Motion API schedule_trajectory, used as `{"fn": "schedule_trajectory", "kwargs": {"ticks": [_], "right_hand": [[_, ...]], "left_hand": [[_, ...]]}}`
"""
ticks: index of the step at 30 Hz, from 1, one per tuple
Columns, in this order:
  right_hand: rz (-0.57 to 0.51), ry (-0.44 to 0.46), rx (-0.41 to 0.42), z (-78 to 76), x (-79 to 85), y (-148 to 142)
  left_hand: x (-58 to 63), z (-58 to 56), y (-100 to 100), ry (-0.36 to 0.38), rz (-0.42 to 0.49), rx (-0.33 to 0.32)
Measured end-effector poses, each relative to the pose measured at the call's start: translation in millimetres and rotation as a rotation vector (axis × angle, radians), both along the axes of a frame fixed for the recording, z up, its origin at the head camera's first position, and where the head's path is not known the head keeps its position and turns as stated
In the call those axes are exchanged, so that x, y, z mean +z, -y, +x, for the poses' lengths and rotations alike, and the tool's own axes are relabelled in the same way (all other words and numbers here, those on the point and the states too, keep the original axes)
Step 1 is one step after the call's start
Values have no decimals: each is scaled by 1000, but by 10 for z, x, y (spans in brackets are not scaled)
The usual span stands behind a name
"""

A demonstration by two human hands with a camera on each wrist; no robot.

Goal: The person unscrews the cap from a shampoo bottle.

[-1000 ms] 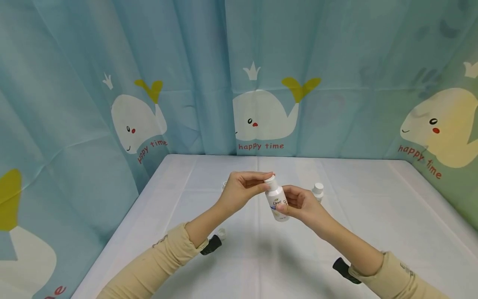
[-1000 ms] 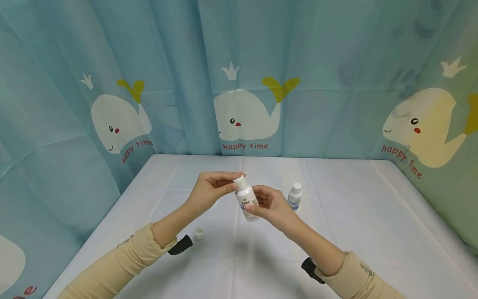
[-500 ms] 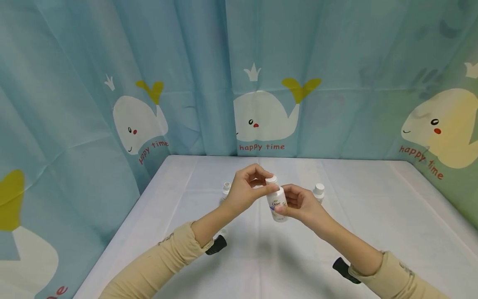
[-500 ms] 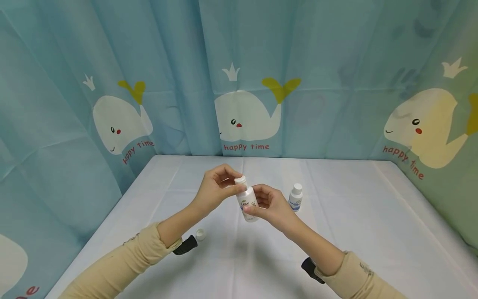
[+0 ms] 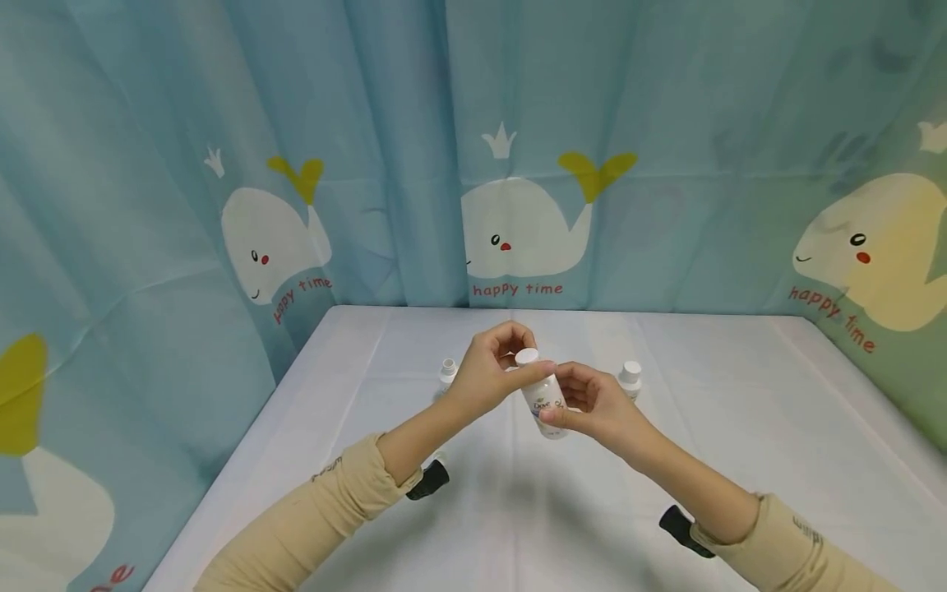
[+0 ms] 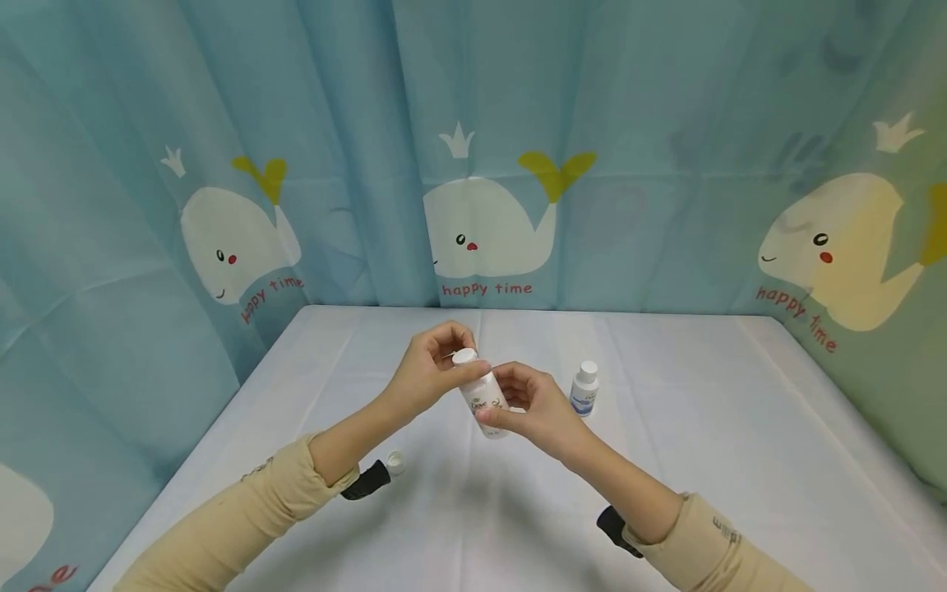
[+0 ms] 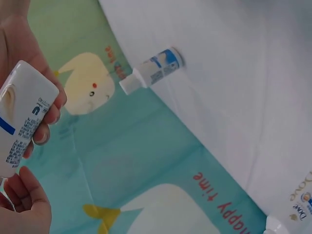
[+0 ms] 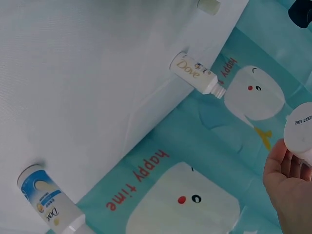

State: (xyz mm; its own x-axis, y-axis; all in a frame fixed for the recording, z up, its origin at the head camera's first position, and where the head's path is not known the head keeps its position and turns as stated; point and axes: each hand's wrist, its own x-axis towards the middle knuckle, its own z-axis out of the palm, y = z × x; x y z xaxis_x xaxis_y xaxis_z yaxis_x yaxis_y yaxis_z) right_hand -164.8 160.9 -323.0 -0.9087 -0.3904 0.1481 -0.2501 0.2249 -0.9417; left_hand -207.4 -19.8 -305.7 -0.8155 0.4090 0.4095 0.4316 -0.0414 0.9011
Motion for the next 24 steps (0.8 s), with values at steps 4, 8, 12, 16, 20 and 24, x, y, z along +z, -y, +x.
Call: {"fn": "schedule_trajectory", "kwargs": {"ticks": [4,8,12,16,20,24], "right_hand": [[3,3,11,13,8,12],[6,12,3,24,2,20],[-5,18,17,24,-13,29],[-3,19,9,1,-11,20],[2,30,-11,-8,0,-10],[10,35,-15,12,5,-27]], "left_hand": [[-4,10,10,35,22,-29],[-9,20,15,36,13,-51],[4,39,78,-16,5,-101],[47,47,163,-41,14,-182],[77,45,219,-39,-27,-243],[59,46,239,-36,-49,-299]]}}
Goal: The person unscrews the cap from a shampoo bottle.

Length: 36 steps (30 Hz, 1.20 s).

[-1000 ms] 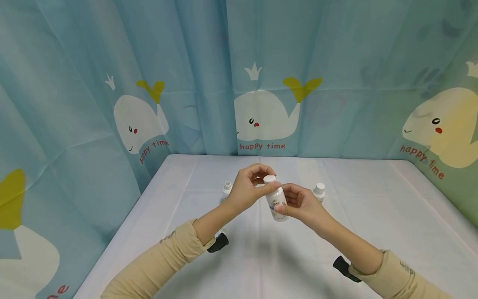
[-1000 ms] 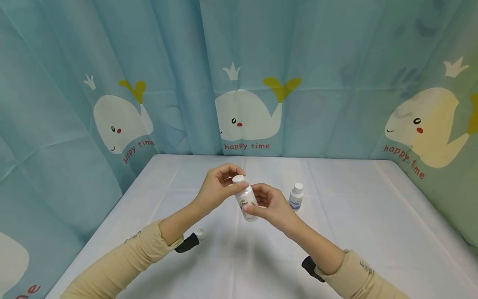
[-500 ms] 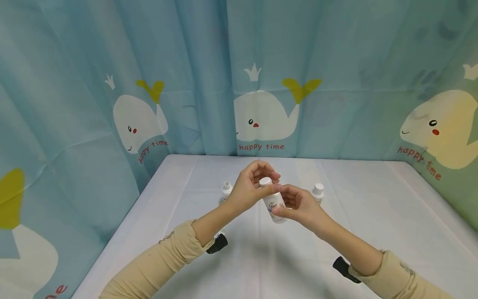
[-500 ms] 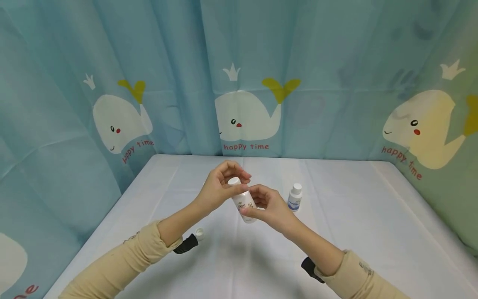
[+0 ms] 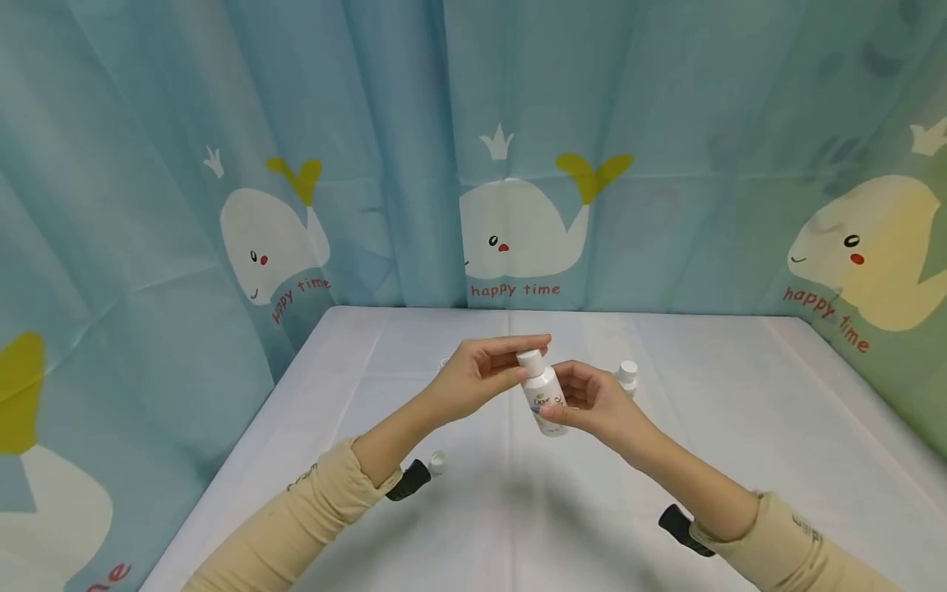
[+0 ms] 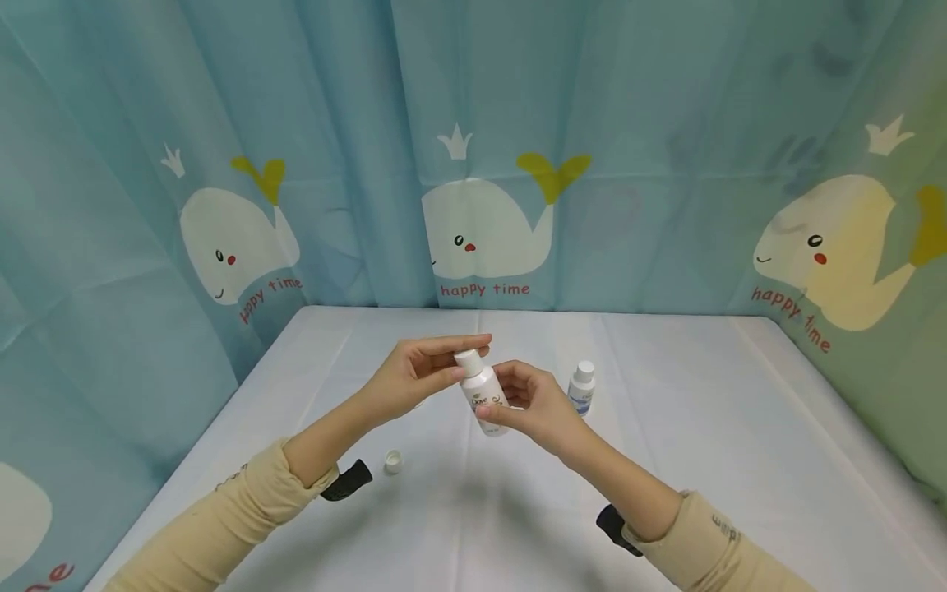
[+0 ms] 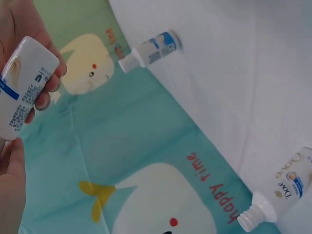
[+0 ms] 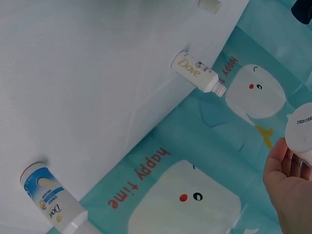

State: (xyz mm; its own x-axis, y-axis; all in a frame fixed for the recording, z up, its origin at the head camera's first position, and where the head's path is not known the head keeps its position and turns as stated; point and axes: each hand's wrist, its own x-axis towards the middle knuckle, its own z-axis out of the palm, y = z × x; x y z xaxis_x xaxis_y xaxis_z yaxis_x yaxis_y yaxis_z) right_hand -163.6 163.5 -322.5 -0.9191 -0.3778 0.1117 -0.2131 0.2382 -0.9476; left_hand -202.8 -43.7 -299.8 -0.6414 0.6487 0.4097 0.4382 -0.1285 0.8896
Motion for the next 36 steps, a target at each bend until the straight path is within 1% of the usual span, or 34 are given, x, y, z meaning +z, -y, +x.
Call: {"fn": "schedule_trajectory", "kwargs": {"ticks": [2,4,6,8,11,13,17,24,26,29,33,36], "right_hand": [[2,-6,-1,1,13,2],[1,-13,-6,6,25,3],[-4,-20,-8,11,35,-1],[-8,-20,-11,25,31,-7],[-18,-21,-2,32,25,-5],[-21,-18,-1,30,24,1],[-20,-22,10,29,29,5],[-21,-19,16,38,35,-16],[-14,-17,5,34,29,-24],[0,-16,-10,23,14,-38],[2,-2,-16,9,-2,-43],[-8,9,-15,4,-7,-48]], "left_hand": [[3,-5,4,0,2,0],[6,-11,-2,9,3,19],[17,-13,-15,16,-2,56],[14,-12,-39,22,-12,106],[21,-6,-64,12,-33,184],[29,-2,-77,-2,-46,218],[36,-1,-100,-16,-73,237],[25,-16,-156,6,-102,261],[22,-21,-173,1,-104,259],[22,-26,-171,-5,-81,226],[17,-49,-104,6,-27,117],[11,-67,-61,-16,-20,58]]}}
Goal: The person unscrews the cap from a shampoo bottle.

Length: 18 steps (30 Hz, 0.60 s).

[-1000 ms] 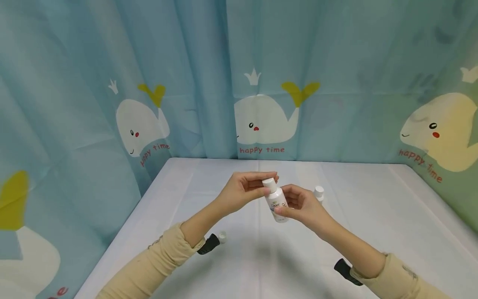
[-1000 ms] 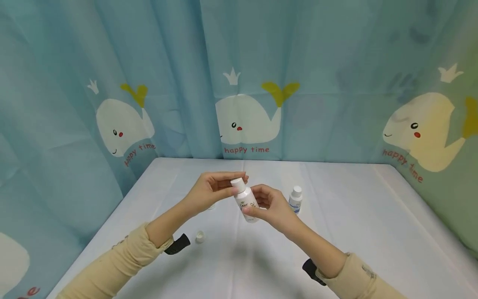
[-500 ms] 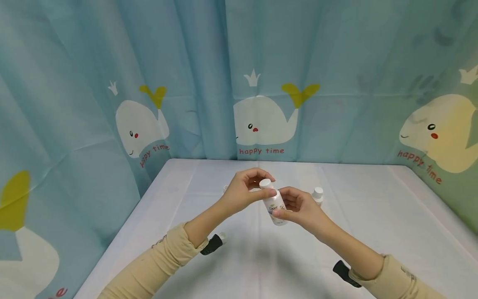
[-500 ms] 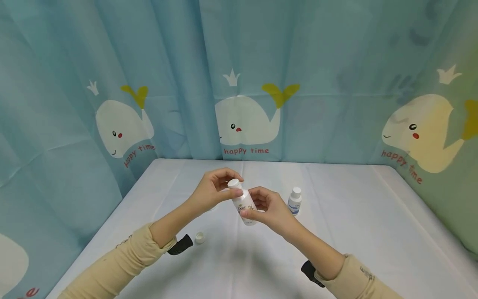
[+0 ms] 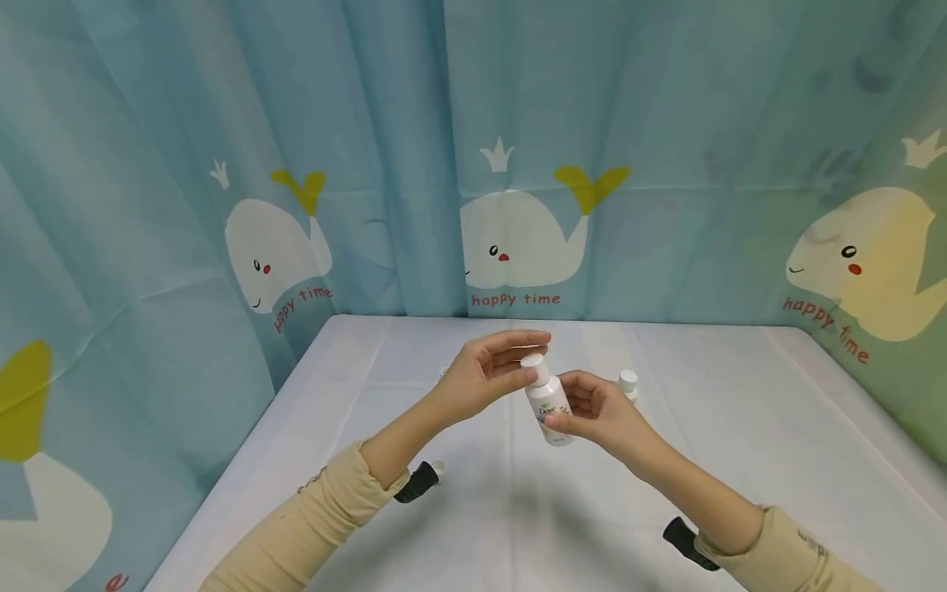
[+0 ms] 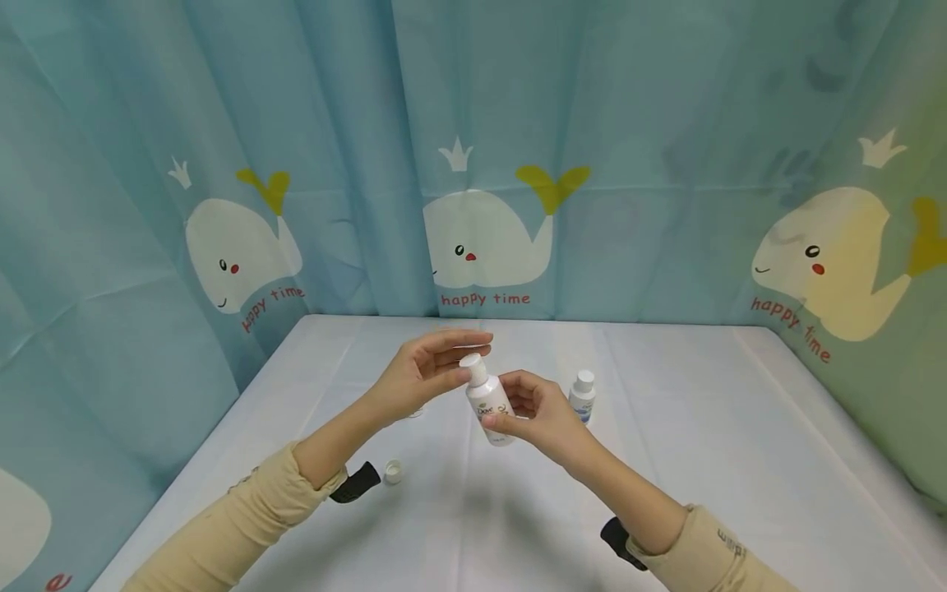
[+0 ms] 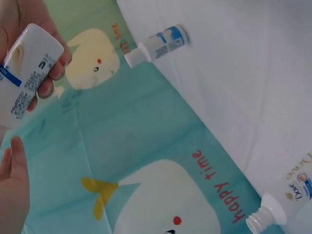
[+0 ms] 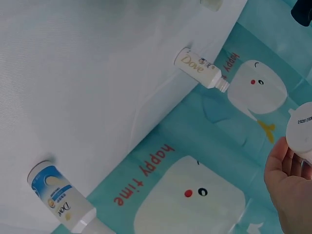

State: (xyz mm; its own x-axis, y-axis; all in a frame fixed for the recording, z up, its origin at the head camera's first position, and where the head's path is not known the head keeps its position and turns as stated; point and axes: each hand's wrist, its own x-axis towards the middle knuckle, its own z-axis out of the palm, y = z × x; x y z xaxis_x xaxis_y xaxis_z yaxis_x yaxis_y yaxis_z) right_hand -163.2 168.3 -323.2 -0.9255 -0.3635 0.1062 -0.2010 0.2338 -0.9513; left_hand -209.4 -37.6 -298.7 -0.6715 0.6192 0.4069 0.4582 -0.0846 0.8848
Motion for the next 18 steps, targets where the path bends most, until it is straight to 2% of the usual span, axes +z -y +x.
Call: {"fn": "schedule_trajectory", "kwargs": {"ticks": [4,8,18], "right_hand": [[-3,0,3,7,-5,-17],[-2,13,2,20,-5,-18],[-30,-2,24,36,-17,-1]], "left_hand": [[-7,-1,32,-53,-21,-31],[-13,0,48,-52,-34,-51],[-17,21,20,43,-44,95]]}}
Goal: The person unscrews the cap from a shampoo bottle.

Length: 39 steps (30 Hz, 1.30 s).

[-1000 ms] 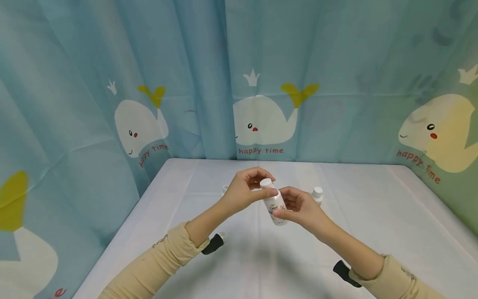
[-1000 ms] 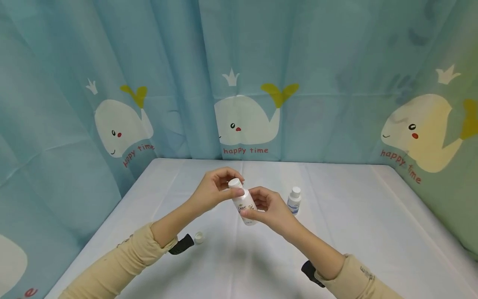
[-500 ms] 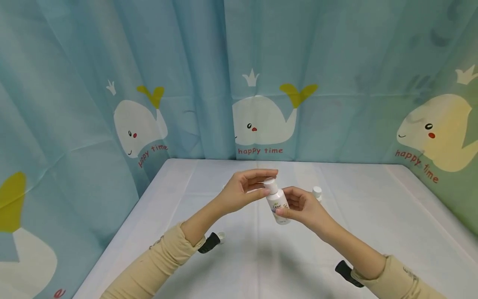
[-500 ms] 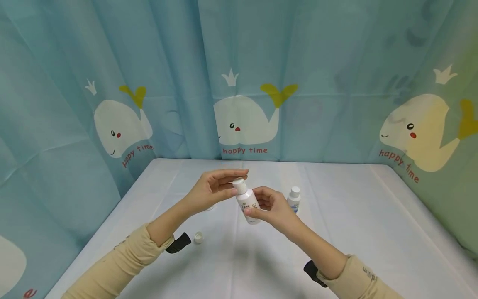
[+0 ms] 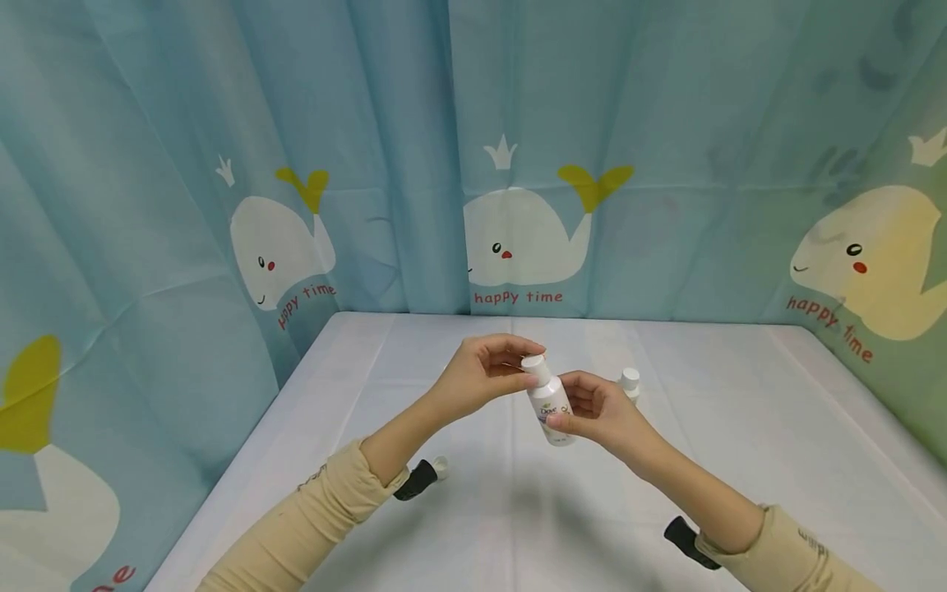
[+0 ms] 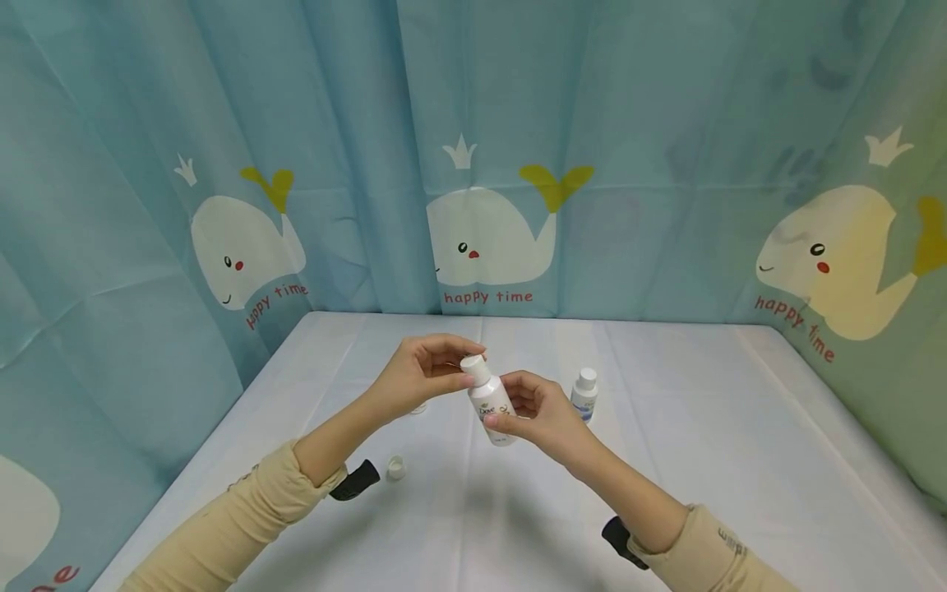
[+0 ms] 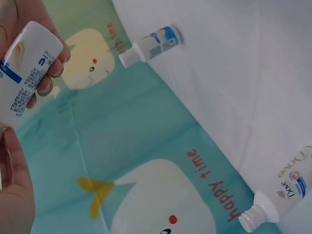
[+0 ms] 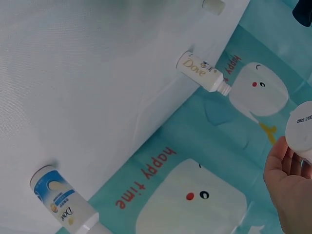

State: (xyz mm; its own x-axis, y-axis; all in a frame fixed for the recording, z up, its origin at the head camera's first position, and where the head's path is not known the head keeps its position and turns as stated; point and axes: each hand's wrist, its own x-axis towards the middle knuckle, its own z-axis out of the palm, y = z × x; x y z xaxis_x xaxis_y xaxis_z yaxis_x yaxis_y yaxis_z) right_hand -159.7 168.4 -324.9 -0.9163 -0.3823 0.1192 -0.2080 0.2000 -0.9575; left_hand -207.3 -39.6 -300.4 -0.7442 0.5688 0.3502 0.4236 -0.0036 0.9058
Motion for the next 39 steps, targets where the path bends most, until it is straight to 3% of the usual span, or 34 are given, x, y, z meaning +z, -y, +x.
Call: {"fn": "schedule_trajectory", "kwargs": {"ticks": [6,11,25,29,34,39], "right_hand": [[-4,6,9,-11,-2,19],[-4,7,6,-17,-15,23],[10,9,6,-42,-57,24],[10,9,2,-44,-60,21],[23,13,-12,-55,-51,11],[15,8,-14,-78,-48,2]], "left_hand": [[18,0,-30,9,-18,89],[28,0,-39,10,-37,126],[26,-18,-8,-14,-62,117],[30,-23,2,-30,-65,145],[41,-41,26,-3,-53,191],[50,-53,51,41,-19,184]]}}
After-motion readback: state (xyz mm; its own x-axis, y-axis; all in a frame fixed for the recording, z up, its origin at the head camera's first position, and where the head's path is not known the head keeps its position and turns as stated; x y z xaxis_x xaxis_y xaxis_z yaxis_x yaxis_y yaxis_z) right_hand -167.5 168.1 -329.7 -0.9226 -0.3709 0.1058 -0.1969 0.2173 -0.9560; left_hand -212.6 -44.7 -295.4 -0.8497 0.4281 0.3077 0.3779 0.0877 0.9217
